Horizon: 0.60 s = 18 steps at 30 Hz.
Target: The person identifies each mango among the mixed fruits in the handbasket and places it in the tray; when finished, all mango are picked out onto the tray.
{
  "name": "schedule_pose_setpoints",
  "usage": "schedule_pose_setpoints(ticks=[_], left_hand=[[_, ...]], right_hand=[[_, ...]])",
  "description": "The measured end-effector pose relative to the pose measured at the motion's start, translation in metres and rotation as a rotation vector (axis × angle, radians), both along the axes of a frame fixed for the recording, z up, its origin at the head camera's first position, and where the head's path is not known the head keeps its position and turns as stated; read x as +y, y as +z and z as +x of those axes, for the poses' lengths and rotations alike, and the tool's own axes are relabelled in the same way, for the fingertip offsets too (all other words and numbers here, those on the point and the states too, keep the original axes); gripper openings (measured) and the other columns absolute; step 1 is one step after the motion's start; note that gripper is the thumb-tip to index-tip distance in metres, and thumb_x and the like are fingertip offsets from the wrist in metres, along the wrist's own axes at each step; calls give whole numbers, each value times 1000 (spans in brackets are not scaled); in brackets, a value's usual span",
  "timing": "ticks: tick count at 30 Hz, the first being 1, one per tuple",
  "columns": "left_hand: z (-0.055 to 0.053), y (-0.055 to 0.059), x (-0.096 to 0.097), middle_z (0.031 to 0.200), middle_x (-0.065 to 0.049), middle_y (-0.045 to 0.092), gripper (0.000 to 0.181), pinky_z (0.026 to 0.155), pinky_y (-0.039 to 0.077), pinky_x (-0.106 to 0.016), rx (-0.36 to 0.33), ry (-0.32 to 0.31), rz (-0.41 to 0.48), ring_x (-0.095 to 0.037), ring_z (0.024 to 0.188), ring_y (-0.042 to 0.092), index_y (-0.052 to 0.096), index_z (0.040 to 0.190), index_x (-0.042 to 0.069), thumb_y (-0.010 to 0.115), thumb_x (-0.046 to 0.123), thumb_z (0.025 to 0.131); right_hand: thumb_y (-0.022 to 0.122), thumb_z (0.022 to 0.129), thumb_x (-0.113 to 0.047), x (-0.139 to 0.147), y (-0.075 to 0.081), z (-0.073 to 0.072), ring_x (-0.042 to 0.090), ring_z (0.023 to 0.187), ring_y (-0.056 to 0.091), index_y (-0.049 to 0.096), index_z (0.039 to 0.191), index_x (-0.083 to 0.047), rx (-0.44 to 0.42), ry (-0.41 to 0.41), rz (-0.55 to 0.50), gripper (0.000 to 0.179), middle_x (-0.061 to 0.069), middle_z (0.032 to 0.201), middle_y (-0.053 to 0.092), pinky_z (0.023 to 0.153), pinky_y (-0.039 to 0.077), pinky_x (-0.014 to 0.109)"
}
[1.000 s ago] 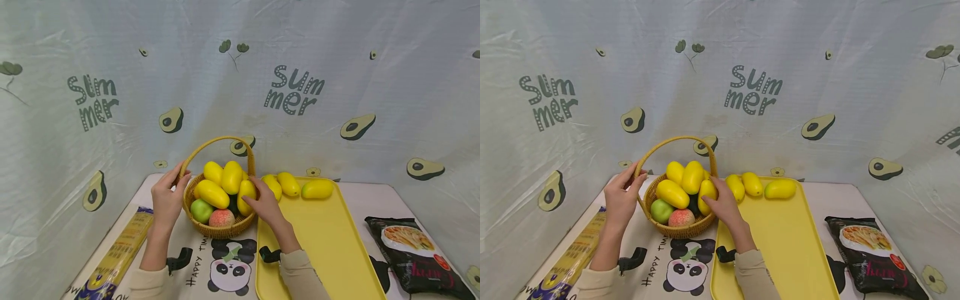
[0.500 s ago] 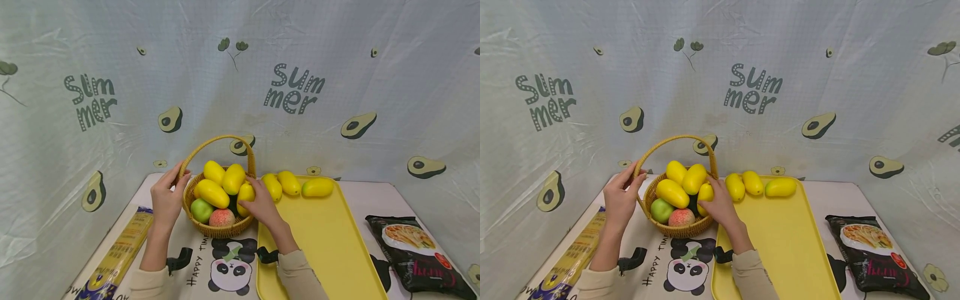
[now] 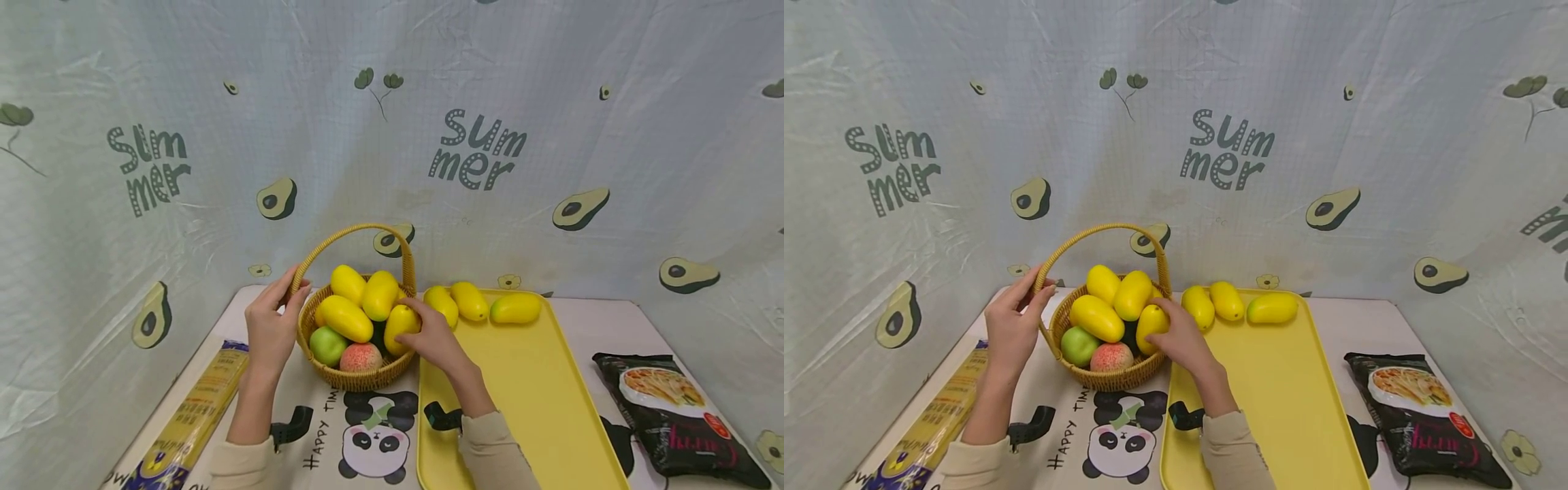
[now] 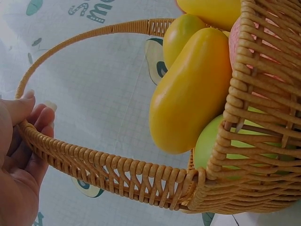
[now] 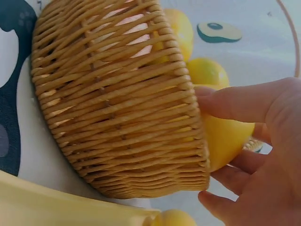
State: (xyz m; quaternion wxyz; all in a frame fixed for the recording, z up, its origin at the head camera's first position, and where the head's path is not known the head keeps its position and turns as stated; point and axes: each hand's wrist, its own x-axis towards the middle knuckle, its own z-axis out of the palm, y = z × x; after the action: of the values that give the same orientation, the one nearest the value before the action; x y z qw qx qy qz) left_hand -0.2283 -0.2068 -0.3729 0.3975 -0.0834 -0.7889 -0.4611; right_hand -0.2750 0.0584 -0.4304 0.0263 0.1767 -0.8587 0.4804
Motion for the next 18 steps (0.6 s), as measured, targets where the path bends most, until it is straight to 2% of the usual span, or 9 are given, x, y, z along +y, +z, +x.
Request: schedule_pose_setpoints(ticks=[6,11,15,18], left_hand=[[0,0,0,102,-9,75,38,72,45,-5,2,2,1,0,82,56,66,132,15,68,13,94],[-1,-1,0,102,-8,75,38,71,44,-5,0,0,6,-1,82,56,66,132,16,68,14,94],[0,0,0,103,-8,74,38,71,45,-5,-6,3,5,-1,82,56,66,132,16,68,14,94],[0,0,-1,104,-8,75,39,71,45,-6,-9,9,-3,0,83,56,66,132,16,69,14,94]], right_hand=[[81,79,-5,9,12,3,28,128,54,58,136,-12,42,-29,-88,62,8,139,59,110,44,49],[79,82,-5,19,19,3,31,130,52,53,141,-10,61,-33,-154,65,11,142,54,109,44,54],[78,83,-9,26,23,4,32,131,50,53,142,-14,85,-32,-162,64,10,143,52,107,45,57],[79,83,-11,34,24,5,31,127,52,56,137,-13,107,-40,-153,58,9,138,56,105,46,57]])
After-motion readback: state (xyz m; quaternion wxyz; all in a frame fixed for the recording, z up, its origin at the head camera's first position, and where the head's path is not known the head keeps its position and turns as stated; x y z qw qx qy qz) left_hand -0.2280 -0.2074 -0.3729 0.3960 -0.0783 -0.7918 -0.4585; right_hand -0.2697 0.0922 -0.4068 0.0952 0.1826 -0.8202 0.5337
